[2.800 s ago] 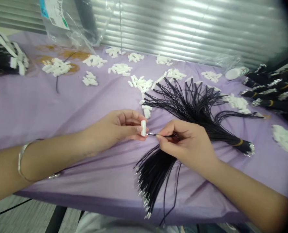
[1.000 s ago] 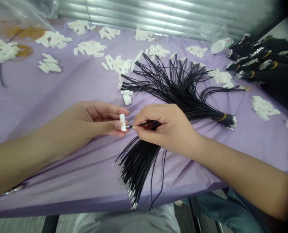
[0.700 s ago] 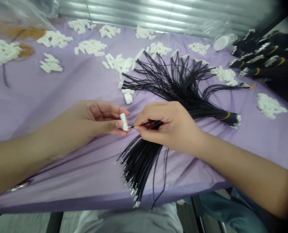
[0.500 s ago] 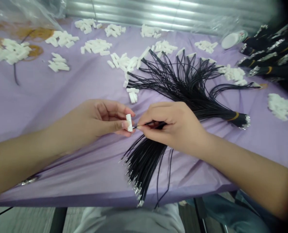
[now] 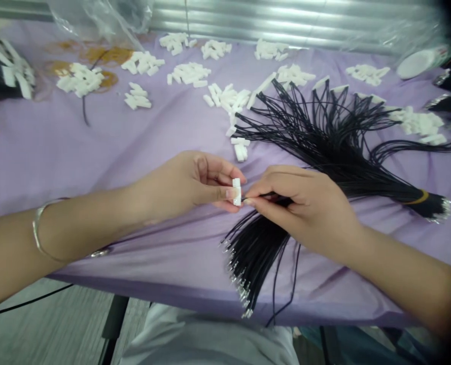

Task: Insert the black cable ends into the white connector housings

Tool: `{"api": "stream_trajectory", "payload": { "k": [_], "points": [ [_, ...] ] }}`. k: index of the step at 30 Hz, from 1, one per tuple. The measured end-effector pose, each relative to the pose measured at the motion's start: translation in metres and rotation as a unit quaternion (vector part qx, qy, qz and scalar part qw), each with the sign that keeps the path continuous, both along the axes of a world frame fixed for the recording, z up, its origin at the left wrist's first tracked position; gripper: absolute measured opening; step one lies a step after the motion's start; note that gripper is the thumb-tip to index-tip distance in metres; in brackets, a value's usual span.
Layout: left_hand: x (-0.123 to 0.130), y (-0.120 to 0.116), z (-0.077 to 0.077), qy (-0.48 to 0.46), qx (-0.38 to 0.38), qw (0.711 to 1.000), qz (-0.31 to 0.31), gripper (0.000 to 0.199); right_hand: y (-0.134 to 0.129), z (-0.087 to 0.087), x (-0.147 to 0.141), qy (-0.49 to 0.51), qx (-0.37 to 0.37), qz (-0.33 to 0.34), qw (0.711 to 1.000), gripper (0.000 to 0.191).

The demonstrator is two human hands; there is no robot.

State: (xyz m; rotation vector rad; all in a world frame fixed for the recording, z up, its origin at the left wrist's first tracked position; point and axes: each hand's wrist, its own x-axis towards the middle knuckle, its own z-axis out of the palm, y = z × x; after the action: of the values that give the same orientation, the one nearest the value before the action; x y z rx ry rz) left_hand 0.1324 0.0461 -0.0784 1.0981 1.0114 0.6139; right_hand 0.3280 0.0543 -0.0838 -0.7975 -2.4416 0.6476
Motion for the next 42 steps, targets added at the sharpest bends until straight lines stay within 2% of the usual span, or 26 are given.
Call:
{"api": "stream_trajectory", "payload": {
  "k": [10, 12, 15, 16, 19, 21, 24, 27, 29, 32, 34, 42],
  "points": [
    [-0.001, 0.0, 0.001, 0.0, 0.015, 1.0, -0.02, 0.006, -0.002, -0.002, -0.002, -0.005, -0.002, 0.012, 1.0, 0.01],
    [0.0, 0.0, 0.001, -0.007, 0.012, 1.0, -0.018, 0.006, -0.004, 0.003, -0.001, -0.017, 0.045, 0.004, 0.999, 0.011],
    [0.0, 0.001, -0.001, -0.035, 0.002, 0.999, 0.011, 0.011, -0.009, 0.012, 0.0, -0.04, 0.179, -0.045, 0.982, 0.013],
    [0.0, 0.001, -0.002, -0.044, -0.006, 0.999, 0.026, 0.013, -0.011, 0.014, 0.0, -0.046, 0.195, -0.034, 0.979, 0.013],
    [0.0, 0.002, -0.004, -0.055, -0.026, 0.997, 0.055, 0.013, -0.014, 0.011, 0.0, -0.093, 0.136, 0.097, 0.982, 0.01],
    [0.0, 0.002, -0.004, -0.045, -0.028, 0.997, 0.056, 0.013, -0.014, 0.005, -0.002, -0.142, 0.108, 0.124, 0.976, 0.012],
    [-0.001, 0.002, -0.004, -0.027, -0.027, 0.997, 0.06, 0.015, -0.013, 0.0, -0.004, -0.144, 0.085, 0.116, 0.979, 0.014],
    [-0.001, 0.001, -0.002, -0.037, -0.032, 0.996, 0.069, 0.016, -0.01, 0.004, -0.002, -0.055, 0.007, 0.097, 0.994, 0.013],
    [-0.001, 0.0, -0.002, -0.045, -0.033, 0.996, 0.072, 0.015, -0.008, 0.007, 0.0, -0.002, -0.039, 0.046, 0.998, 0.008],
    [-0.001, 0.0, -0.001, -0.052, -0.037, 0.996, 0.07, 0.015, -0.006, 0.008, 0.002, 0.012, -0.075, -0.046, 0.996, 0.008],
    [-0.001, 0.0, 0.0, -0.058, -0.041, 0.995, 0.066, 0.016, -0.005, 0.006, 0.002, 0.007, -0.079, -0.076, 0.994, 0.011],
    [-0.003, 0.0, 0.0, -0.08, -0.06, 0.993, 0.056, 0.018, -0.002, 0.005, 0.001, 0.008, -0.054, -0.085, 0.995, 0.011]
  ]
}}
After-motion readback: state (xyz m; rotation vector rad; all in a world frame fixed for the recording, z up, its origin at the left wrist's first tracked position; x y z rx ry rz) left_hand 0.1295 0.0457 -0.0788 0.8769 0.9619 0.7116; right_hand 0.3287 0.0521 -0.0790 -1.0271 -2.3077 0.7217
